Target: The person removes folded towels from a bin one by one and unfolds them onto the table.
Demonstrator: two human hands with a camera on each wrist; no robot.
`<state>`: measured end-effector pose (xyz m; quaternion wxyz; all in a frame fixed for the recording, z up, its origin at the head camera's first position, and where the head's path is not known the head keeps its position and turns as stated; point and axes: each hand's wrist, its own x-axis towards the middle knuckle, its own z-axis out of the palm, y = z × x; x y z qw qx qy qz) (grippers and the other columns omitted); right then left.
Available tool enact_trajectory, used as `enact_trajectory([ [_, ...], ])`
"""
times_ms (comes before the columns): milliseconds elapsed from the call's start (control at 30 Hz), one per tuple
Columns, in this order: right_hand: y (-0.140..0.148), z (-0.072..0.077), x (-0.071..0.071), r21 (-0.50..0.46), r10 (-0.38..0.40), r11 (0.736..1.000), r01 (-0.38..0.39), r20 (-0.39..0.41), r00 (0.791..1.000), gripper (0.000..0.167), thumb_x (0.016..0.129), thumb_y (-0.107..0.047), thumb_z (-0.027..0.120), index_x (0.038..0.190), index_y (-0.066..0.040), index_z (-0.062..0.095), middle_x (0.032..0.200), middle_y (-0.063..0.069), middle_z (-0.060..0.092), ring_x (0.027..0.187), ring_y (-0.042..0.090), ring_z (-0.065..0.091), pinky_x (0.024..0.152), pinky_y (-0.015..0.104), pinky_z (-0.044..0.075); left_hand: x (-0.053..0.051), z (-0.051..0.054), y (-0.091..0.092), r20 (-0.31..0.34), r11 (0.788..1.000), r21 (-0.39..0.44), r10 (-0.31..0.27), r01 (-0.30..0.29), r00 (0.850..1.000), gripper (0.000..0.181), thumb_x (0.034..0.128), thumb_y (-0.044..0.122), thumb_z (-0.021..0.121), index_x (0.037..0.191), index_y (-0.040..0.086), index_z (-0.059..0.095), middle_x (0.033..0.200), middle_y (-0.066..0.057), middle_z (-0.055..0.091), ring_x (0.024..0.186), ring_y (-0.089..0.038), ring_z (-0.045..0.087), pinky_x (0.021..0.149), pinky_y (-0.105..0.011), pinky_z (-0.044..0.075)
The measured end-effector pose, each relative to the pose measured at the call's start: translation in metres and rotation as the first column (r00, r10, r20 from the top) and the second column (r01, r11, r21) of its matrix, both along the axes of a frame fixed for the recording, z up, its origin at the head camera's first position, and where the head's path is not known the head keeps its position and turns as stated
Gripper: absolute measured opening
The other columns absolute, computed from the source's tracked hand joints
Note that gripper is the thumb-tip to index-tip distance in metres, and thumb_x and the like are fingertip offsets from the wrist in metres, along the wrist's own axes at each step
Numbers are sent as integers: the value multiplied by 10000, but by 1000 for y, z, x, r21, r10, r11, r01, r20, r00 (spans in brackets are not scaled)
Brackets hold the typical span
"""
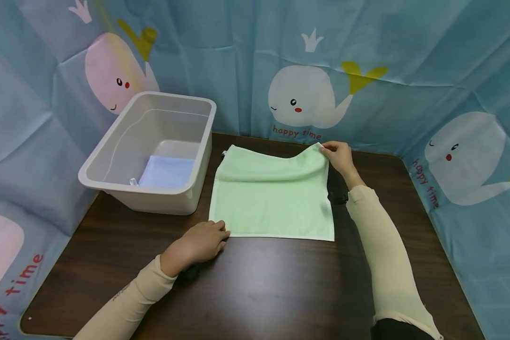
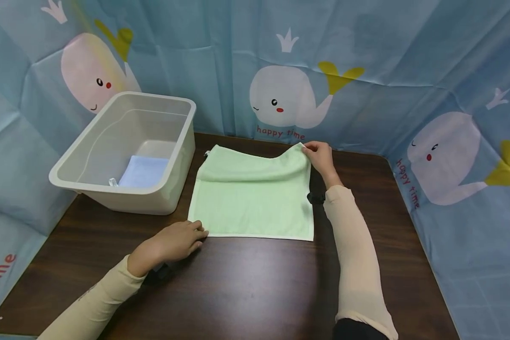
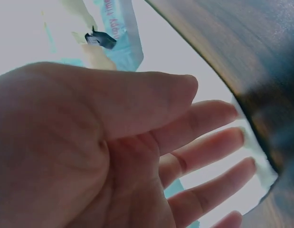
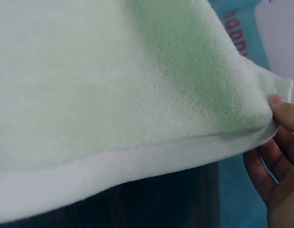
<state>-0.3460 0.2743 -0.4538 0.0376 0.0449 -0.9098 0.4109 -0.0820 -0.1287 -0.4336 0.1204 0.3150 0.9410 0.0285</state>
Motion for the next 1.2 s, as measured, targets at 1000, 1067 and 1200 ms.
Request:
enact_trajectory([
  [1000,-23,-34,-22,232,-190,959,163,101,976,217,961,-221,653,1090,-61,720,1166,173,669,997,348,612,878,508,511,-1,9,1,123,992,67,101,-109,987,255,967,210,624,1176,69,666,1039,-76,628,867,-259,611,700,-398,517],
  [1067,-23,-35,-22,238,-193,957,168,88,977,209,963,-219,650,1082,-62,720,1152,171,674,989,347,612,877,511,508,-2,8,2,118,995,41,90,-96,989,326,968,230,623,1267,103,651,1113,-78,630,922,-273,612,735,-414,524],
  [1200,-22,-36,-22,247,-215,950,191,72,974,213,960,-237,656,1067,-67,727,1127,167,683,991,345,608,898,521,498,-2,7,2,128,996,19,88,-91,988,314,969,244,623,1256,128,673,1125,-74,621,929,-273,603,745,-420,522],
])
